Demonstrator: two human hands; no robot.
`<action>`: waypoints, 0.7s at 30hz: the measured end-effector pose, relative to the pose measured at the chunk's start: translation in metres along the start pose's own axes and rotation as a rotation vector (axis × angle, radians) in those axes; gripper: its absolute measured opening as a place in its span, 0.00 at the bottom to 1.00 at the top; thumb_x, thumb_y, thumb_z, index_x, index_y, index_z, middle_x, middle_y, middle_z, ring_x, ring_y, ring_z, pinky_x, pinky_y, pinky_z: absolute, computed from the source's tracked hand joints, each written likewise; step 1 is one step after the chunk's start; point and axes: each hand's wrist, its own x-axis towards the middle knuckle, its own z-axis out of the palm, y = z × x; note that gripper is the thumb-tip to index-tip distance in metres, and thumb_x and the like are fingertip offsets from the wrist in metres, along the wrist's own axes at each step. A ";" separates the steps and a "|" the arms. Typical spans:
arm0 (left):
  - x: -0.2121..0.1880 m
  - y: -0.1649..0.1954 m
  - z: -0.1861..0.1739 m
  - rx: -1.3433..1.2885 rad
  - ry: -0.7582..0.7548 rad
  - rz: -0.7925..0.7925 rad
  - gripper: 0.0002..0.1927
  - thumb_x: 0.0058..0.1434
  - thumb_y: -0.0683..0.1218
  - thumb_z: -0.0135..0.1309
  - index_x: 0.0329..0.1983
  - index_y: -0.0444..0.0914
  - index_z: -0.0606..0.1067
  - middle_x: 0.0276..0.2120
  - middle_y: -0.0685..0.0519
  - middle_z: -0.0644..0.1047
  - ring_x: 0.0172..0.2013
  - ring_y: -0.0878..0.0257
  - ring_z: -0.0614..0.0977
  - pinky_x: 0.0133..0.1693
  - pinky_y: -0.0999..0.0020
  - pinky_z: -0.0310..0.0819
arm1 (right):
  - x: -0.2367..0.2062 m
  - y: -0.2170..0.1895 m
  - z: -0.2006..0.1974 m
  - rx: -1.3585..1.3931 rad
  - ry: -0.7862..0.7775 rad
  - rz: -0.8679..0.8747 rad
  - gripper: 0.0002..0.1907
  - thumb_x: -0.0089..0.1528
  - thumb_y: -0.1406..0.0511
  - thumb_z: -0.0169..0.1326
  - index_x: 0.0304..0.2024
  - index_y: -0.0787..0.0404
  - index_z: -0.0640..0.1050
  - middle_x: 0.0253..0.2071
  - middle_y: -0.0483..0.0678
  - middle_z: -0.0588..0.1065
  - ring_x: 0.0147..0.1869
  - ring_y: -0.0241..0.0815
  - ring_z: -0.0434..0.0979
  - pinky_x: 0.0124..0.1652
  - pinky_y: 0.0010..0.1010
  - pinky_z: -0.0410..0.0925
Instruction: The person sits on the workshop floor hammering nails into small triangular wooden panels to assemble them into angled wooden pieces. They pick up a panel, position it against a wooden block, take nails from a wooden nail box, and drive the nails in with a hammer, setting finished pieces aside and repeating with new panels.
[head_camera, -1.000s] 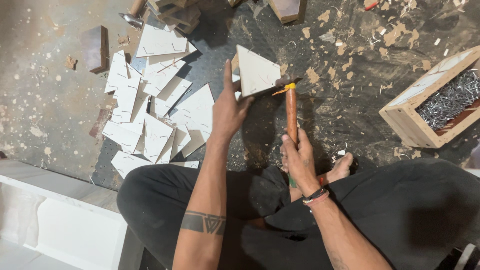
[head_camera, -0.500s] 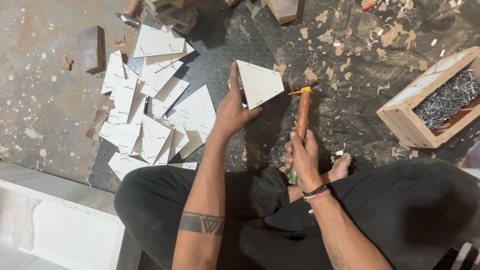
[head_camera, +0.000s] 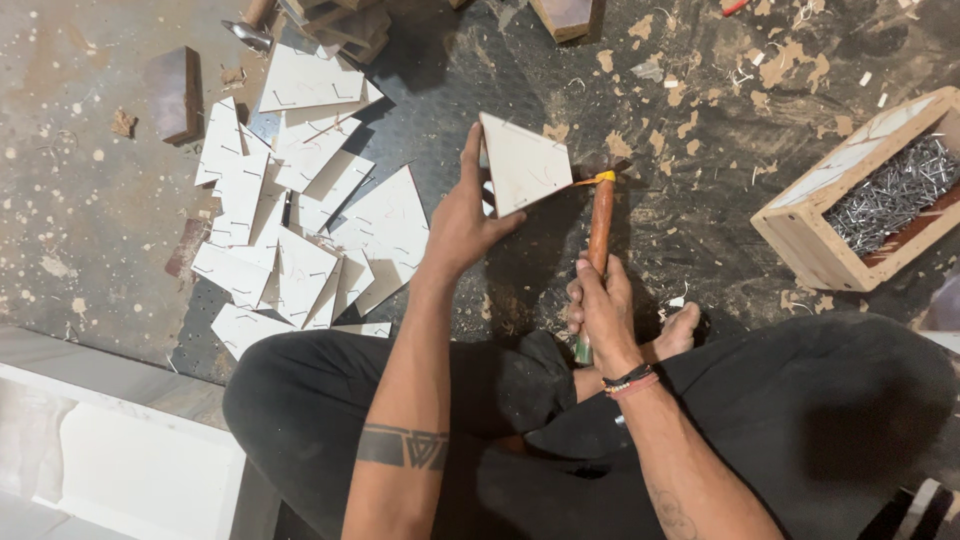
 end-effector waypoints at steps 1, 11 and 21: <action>-0.002 0.001 0.002 0.040 0.046 0.038 0.61 0.50 0.44 0.70 0.78 0.47 0.42 0.56 0.39 0.79 0.48 0.44 0.85 0.49 0.54 0.78 | 0.001 0.001 -0.001 0.002 -0.003 0.002 0.12 0.69 0.61 0.48 0.52 0.58 0.68 0.23 0.41 0.64 0.17 0.29 0.60 0.16 0.24 0.57; -0.005 -0.003 0.009 -0.068 0.100 0.010 0.40 0.56 0.45 0.67 0.70 0.39 0.63 0.51 0.42 0.82 0.53 0.48 0.84 0.52 0.57 0.77 | 0.023 0.008 -0.016 -0.333 0.092 -0.098 0.24 0.65 0.64 0.53 0.62 0.59 0.65 0.33 0.46 0.72 0.27 0.38 0.72 0.25 0.31 0.67; -0.009 -0.023 0.020 -0.059 0.166 0.084 0.28 0.57 0.50 0.68 0.60 0.40 0.75 0.41 0.43 0.81 0.42 0.50 0.84 0.44 0.58 0.78 | 0.002 -0.073 0.028 -1.032 -0.017 -1.070 0.35 0.59 0.69 0.63 0.68 0.56 0.69 0.71 0.55 0.63 0.72 0.55 0.63 0.68 0.48 0.59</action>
